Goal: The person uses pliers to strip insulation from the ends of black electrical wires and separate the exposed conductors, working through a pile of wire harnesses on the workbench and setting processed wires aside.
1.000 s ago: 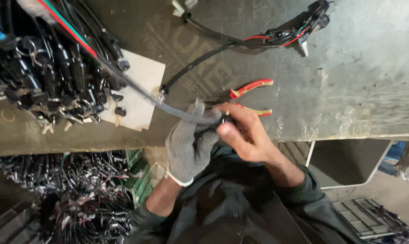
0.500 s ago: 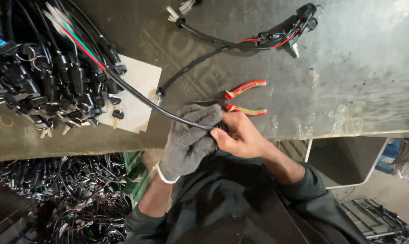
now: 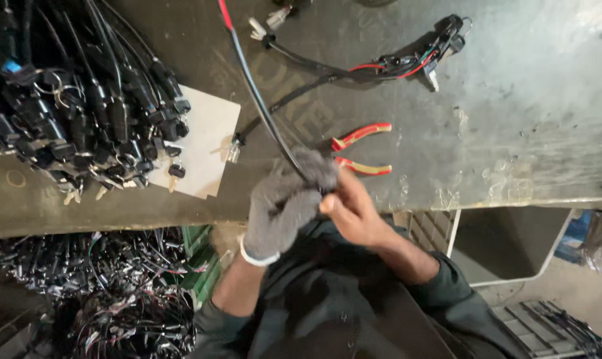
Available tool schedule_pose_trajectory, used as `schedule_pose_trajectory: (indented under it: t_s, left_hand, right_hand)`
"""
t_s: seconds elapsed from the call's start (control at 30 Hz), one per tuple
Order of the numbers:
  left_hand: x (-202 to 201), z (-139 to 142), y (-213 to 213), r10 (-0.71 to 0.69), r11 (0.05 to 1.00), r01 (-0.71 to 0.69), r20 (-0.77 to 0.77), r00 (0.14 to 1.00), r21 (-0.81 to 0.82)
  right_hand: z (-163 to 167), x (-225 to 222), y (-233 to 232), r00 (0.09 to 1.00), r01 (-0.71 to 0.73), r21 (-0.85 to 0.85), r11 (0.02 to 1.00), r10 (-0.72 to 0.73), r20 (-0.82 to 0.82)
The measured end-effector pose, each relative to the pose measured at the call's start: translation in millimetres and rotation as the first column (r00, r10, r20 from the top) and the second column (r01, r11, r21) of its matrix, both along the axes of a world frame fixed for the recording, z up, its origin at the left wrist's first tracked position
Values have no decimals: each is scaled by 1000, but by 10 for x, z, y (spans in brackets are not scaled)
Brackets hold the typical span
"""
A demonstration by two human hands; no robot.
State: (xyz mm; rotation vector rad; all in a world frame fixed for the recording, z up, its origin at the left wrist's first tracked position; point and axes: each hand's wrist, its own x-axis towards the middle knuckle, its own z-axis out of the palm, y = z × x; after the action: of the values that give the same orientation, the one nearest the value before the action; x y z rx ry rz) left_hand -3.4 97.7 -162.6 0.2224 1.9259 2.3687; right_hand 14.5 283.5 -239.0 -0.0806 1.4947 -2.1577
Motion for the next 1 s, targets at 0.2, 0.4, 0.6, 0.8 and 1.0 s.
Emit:
schedule_pose_trajectory:
  t_s: [0.2,0.4,0.6,0.8,1.0]
  left_hand:
    - [-16,-67,5,11,993,-30,167,986,112]
    - [87,-142,-41,143,940,-197,203,969,279]
    - [73,61,-84,27,996,-44,202,979,82]
    - [113,384,-29,-201,956,136,244,949,259]
    - [231,451,21,-112,973,55,250,962,223]
  right_hand:
    - [463,-307,0,749,152,526,837,250,-613]
    - [621,-640,357,516,517,789,332,614,-597]
    - [488,-587,458,682,473,798,374,417,-600]
    - [747,-629,407,981,-155,346,926,185,-56]
    - [870,-691,109,519,374,534,758,306,-798]
